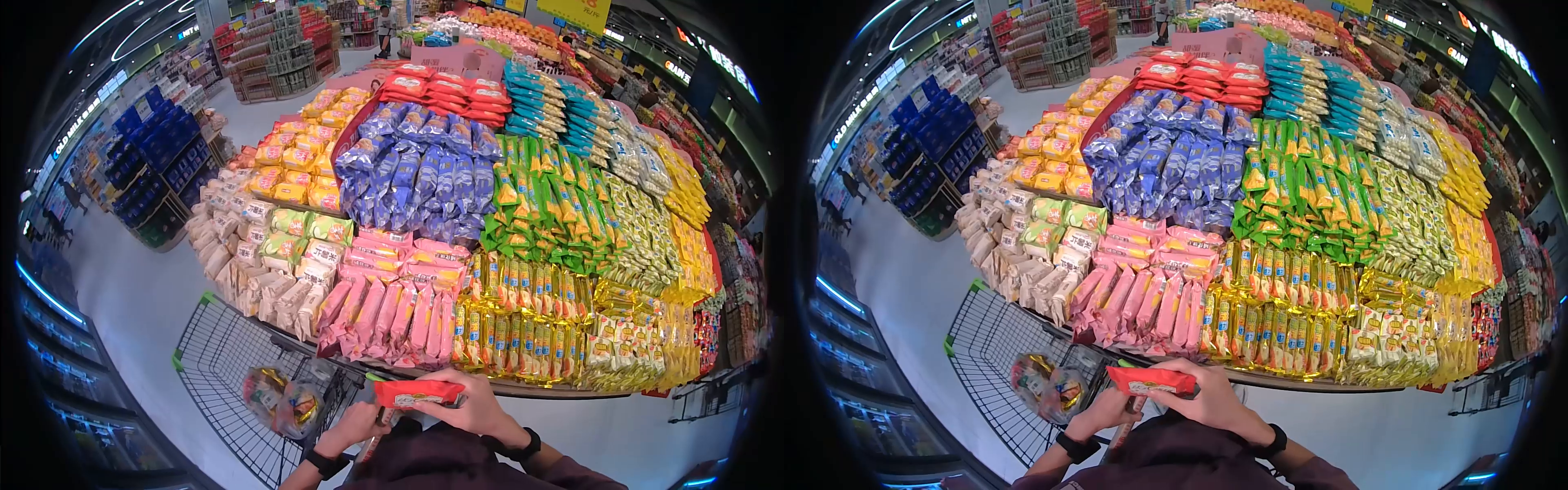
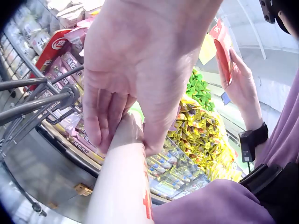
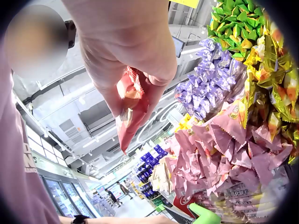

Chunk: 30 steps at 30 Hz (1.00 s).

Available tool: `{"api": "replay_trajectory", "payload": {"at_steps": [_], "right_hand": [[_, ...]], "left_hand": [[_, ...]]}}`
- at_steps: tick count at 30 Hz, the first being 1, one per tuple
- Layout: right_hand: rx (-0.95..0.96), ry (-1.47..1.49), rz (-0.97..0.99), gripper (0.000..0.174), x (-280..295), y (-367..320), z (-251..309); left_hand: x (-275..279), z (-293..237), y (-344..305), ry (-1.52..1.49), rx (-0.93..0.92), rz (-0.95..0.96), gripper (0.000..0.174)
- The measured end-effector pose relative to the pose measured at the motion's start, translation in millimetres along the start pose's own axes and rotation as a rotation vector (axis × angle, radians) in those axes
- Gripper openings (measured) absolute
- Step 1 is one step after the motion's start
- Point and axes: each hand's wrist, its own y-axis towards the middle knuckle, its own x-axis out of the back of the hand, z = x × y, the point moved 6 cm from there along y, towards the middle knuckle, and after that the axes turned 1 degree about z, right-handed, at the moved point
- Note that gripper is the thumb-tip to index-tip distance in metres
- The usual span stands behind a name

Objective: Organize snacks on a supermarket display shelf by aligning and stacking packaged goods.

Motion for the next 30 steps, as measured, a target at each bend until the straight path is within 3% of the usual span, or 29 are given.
{"api": "replay_trajectory", "payload": {"at_steps": [5, 8, 11, 16, 19, 21, 24, 26, 28, 30], "right_hand": [[0.007, -0.019, -0.115, 0.041, 5, 3, -7], [-0.052, 0.156, -0.170, 0.040, 4, 5, -20], [0.012, 0.171, -0.215, 0.039, 3, 11, -21], [0.021, 0.110, -0.174, 0.039, 13, 11, -13], [0.030, -0.030, -0.089, 0.037, 39, 2, 15], [0.028, -0.129, -0.007, 0.035, 63, -4, 37], [0.311, -0.394, 0.039, 0.031, 109, -1, 74], [0.373, -0.544, 0.014, 0.031, 139, 7, 97], [0.434, -0.629, -0.040, 0.030, 165, 26, 111], [0.442, -0.605, -0.114, 0.030, 189, 54, 115]], "left_hand": [[20, 3, -5, 0.116, 0.024, 0.043, 0.051], [29, 7, -3, 0.186, 0.024, 0.098, 0.050], [41, 1, -6, 0.264, 0.026, 0.141, 0.047], [102, -25, -6, 0.303, 0.014, 0.135, 0.049], [192, -56, -17, -0.101, 0.076, -0.171, 0.048], [238, -43, -23, -0.291, 0.171, -0.401, 0.044], [300, 6, -29, -0.502, 0.200, -0.791, 0.043], [342, 48, -22, -0.214, 0.150, -1.069, 0.042], [374, 38, -10, 0.177, 0.106, -1.202, 0.039], [385, -1, 14, 0.794, -0.101, -1.089, 0.029]]}}
